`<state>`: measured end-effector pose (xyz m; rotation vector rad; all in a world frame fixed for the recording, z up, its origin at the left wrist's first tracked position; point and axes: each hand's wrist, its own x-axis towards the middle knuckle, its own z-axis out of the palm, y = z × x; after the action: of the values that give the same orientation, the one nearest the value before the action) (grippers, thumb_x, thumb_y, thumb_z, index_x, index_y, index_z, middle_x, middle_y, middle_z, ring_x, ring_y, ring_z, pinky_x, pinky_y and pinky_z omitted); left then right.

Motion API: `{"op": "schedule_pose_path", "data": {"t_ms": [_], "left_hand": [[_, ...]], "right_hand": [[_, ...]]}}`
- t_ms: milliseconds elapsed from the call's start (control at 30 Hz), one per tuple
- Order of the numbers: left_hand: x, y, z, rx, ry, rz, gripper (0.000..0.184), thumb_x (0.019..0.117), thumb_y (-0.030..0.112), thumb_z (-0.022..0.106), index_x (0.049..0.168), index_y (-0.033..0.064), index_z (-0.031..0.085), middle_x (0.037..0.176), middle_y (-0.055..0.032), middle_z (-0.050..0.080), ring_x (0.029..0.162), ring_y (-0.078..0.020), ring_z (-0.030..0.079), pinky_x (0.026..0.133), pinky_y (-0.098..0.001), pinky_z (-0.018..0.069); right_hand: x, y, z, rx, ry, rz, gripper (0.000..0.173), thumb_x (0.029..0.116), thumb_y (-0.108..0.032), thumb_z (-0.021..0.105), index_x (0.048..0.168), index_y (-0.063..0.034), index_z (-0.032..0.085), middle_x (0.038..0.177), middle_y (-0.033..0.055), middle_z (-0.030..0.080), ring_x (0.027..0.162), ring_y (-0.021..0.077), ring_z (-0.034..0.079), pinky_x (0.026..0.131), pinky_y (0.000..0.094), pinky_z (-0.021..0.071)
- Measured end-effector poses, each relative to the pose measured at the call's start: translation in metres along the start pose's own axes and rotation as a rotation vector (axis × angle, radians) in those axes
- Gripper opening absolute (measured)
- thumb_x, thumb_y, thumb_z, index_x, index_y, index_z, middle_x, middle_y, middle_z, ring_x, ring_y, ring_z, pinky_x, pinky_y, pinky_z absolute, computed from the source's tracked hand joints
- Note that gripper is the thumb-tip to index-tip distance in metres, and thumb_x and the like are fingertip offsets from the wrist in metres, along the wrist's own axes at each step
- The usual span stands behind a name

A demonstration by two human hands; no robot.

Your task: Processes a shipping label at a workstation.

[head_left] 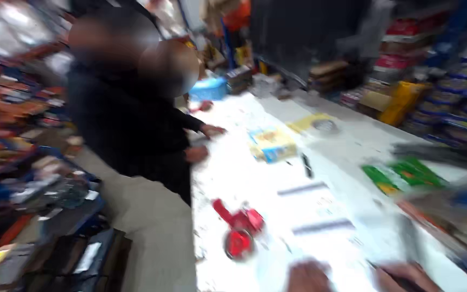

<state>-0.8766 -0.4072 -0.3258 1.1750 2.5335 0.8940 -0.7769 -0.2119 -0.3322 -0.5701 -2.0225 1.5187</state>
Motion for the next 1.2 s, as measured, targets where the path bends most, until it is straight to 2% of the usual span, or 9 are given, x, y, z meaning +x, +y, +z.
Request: {"op": "schedule_pose_path", "data": {"t_ms": [33, 67, 167, 233, 367, 567, 700, 933, 1200], "left_hand": [[-0.001, -0.009, 0.015, 0.03, -0.01, 0.001, 0.045, 0.0896, 0.031, 0.076, 0.128, 0.0077, 0.072, 0.135, -0.0102, 0.068, 0.129, -0.0296, 0.062, 0.11, -0.0513, 0.0469], [0.001, -0.015, 0.027, 0.055, -0.009, 0.023, 0.046, 0.0899, 0.034, 0.075, 0.129, 0.0094, 0.072, 0.137, -0.0078, 0.067, 0.131, -0.0289, 0.061, 0.11, -0.0522, 0.047], [0.007, -0.026, 0.055, 0.054, 0.03, 0.091, 0.037, 0.0923, 0.039, 0.07, 0.116, 0.0107, 0.075, 0.138, -0.0028, 0.067, 0.133, -0.0305, 0.059, 0.108, -0.0577, 0.0456], [0.004, -0.034, 0.07, 0.053, 0.081, 0.138, 0.035, 0.0935, 0.043, 0.067, 0.106, 0.0116, 0.075, 0.136, 0.0005, 0.068, 0.131, -0.0284, 0.06, 0.106, -0.0575, 0.0464], [0.002, -0.04, 0.077, 0.077, 0.121, 0.176, 0.036, 0.0955, 0.046, 0.063, 0.103, 0.0128, 0.074, 0.135, 0.0031, 0.069, 0.131, -0.0246, 0.06, 0.106, -0.0551, 0.047], [0.002, -0.04, 0.077, 0.084, 0.107, 0.177, 0.034, 0.0975, 0.045, 0.061, 0.098, 0.0139, 0.073, 0.136, 0.005, 0.068, 0.133, -0.0223, 0.059, 0.107, -0.0522, 0.0459], [0.001, -0.04, 0.08, 0.094, 0.141, 0.194, 0.034, 0.0967, 0.046, 0.062, 0.099, 0.0147, 0.073, 0.134, 0.0058, 0.069, 0.131, -0.0218, 0.06, 0.106, -0.0513, 0.047], [0.001, -0.039, 0.078, 0.121, 0.107, 0.184, 0.035, 0.0986, 0.047, 0.06, 0.097, 0.0141, 0.072, 0.137, 0.0064, 0.067, 0.134, -0.0206, 0.057, 0.107, -0.0513, 0.0464], [0.001, -0.04, 0.078, 0.121, 0.1, 0.184, 0.035, 0.0993, 0.047, 0.059, 0.093, 0.0148, 0.07, 0.138, 0.0075, 0.066, 0.136, -0.0189, 0.056, 0.109, -0.0494, 0.0453]], "right_hand": [[-0.001, 0.008, 0.004, 0.0, 0.058, 0.042, 0.021, 0.0843, -0.003, 0.072, 0.096, 0.011, 0.062, 0.092, 0.0141, 0.066, 0.08, 0.0138, 0.066, 0.075, 0.0316, 0.0586], [0.0, 0.017, 0.006, -0.006, 0.117, 0.08, 0.019, 0.0803, -0.003, 0.073, 0.092, 0.0084, 0.063, 0.089, 0.0118, 0.066, 0.075, 0.0119, 0.065, 0.07, 0.0293, 0.0588], [0.006, 0.05, -0.003, -0.002, 0.2, 0.149, 0.018, 0.0732, -0.002, 0.077, 0.082, 0.0042, 0.062, 0.094, 0.014, 0.065, 0.069, 0.016, 0.066, 0.062, 0.0324, 0.0605], [0.004, 0.062, -0.007, 0.016, 0.194, 0.155, 0.017, 0.0738, -0.003, 0.077, 0.083, 0.0009, 0.063, 0.092, 0.0129, 0.065, 0.065, 0.0189, 0.066, 0.059, 0.0358, 0.0609], [0.004, 0.068, -0.008, 0.055, 0.188, 0.132, 0.015, 0.0739, -0.003, 0.075, 0.082, -0.0031, 0.063, 0.087, 0.0089, 0.064, 0.058, 0.0177, 0.063, 0.054, 0.0346, 0.0593], [0.003, 0.07, -0.006, 0.092, 0.226, 0.109, 0.014, 0.0731, -0.003, 0.074, 0.082, -0.0052, 0.063, 0.088, 0.0071, 0.062, 0.057, 0.0162, 0.062, 0.052, 0.0322, 0.059], [0.002, 0.071, -0.004, 0.005, 0.266, 0.059, 0.013, 0.0724, -0.006, 0.075, 0.081, -0.0061, 0.066, 0.086, 0.0052, 0.062, 0.059, 0.0139, 0.061, 0.053, 0.0305, 0.0576], [0.004, 0.072, -0.006, -0.03, 0.117, 0.024, 0.013, 0.0739, -0.008, 0.077, 0.083, -0.0083, 0.067, 0.088, 0.0047, 0.063, 0.062, 0.0144, 0.062, 0.054, 0.0313, 0.0586], [0.005, 0.068, -0.005, -0.118, 0.117, 0.037, 0.012, 0.0738, -0.01, 0.077, 0.082, -0.0103, 0.068, 0.089, 0.0027, 0.062, 0.065, 0.0123, 0.062, 0.055, 0.0289, 0.0567]]}}
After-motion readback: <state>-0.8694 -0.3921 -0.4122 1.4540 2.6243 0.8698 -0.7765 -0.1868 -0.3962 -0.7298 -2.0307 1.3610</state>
